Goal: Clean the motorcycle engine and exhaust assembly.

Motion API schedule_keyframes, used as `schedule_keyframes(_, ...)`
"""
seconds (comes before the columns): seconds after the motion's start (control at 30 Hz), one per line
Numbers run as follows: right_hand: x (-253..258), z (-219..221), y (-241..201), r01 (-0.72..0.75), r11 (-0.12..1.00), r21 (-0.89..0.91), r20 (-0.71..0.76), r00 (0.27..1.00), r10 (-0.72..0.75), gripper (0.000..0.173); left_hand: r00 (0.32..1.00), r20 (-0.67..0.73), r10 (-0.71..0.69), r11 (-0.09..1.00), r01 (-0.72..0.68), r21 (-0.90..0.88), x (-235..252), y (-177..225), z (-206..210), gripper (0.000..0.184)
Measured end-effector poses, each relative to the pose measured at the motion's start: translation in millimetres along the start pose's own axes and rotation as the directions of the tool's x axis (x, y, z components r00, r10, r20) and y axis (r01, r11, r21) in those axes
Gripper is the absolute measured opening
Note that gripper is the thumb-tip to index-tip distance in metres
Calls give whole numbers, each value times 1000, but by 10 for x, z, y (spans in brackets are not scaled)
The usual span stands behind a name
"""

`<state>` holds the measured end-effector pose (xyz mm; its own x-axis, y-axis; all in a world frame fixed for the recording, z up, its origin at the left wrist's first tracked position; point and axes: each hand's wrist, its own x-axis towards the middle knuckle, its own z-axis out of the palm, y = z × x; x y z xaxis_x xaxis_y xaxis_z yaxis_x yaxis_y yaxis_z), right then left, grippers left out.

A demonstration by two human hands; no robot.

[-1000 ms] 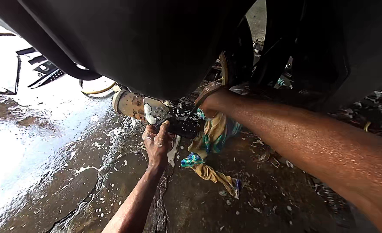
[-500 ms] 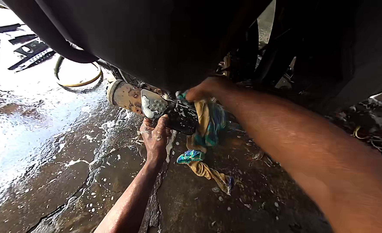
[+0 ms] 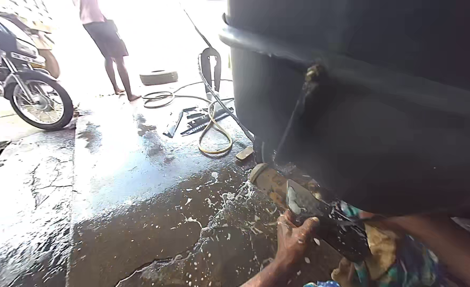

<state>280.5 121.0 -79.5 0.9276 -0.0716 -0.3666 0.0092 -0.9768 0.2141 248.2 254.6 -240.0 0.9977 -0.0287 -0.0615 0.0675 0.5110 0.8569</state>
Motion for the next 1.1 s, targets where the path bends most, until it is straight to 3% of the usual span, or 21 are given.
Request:
schedule_keyframes(0.1,17,81,153,31,961,-276,135,991,7,34,1000,16,-9,1000,9,18,-19,15,-18,25)
schedule_keyframes(0.13,-6,123,152,5,955,-297,106,994,28,35,1000,23,-5,1000,5,12,-20,13,-19,25)
schedule_keyframes(0.2,7,376,211,-27,966,-258,-151,989,-13,25,999,38,4,1000,-3,-6,-39,16,-20,25)
schedule_keyframes(0.27,-22,530,119,-81,988,-134,-366,930,27,22,999,48,13,1000,-12,-16,-46,22,-15,25)
schedule_keyframes(0.37,-285,614,-67,-84,995,-56,-336,940,60,26,999,36,27,1000,-27,-10,-17,-22,-11,25)
schedule_keyframes(0.43,-243,865,-19,-28,980,199,-489,864,124,31,999,21,34,999,-34,-1,-2,-8,-17,25)
schedule_keyframes(0.5,-145,1002,-100,97,844,528,-587,759,280,37,999,-5,45,999,-45,9,-8,33,-38,23)
schedule_keyframes(0.57,-118,1068,-253,155,712,685,-535,769,348,44,999,-29,41,999,-40,35,-50,30,-19,16)
schedule_keyframes(0.63,-101,1237,-302,178,703,689,-520,797,308,50,999,-36,8,993,-4,120,-82,-36,-47,19)
schedule_keyframes(0.73,-183,1559,-69,246,787,567,-654,714,248,44,999,-40,8,984,0,178,-103,-81,2,23)
schedule_keyframes(0.9,-684,1991,651,127,933,336,-716,678,166,49,998,-57,13,992,-6,128,-138,-76,64,19)
schedule_keyframes(1.0,-950,2168,1057,-5,950,313,-741,625,247,45,998,-69,-9,989,19,145,-145,-59,91,16)
schedule_keyframes(1.1,-816,2255,950,-81,893,442,-773,470,426,38,998,-65,2,993,5,116,-101,-115,95,14)
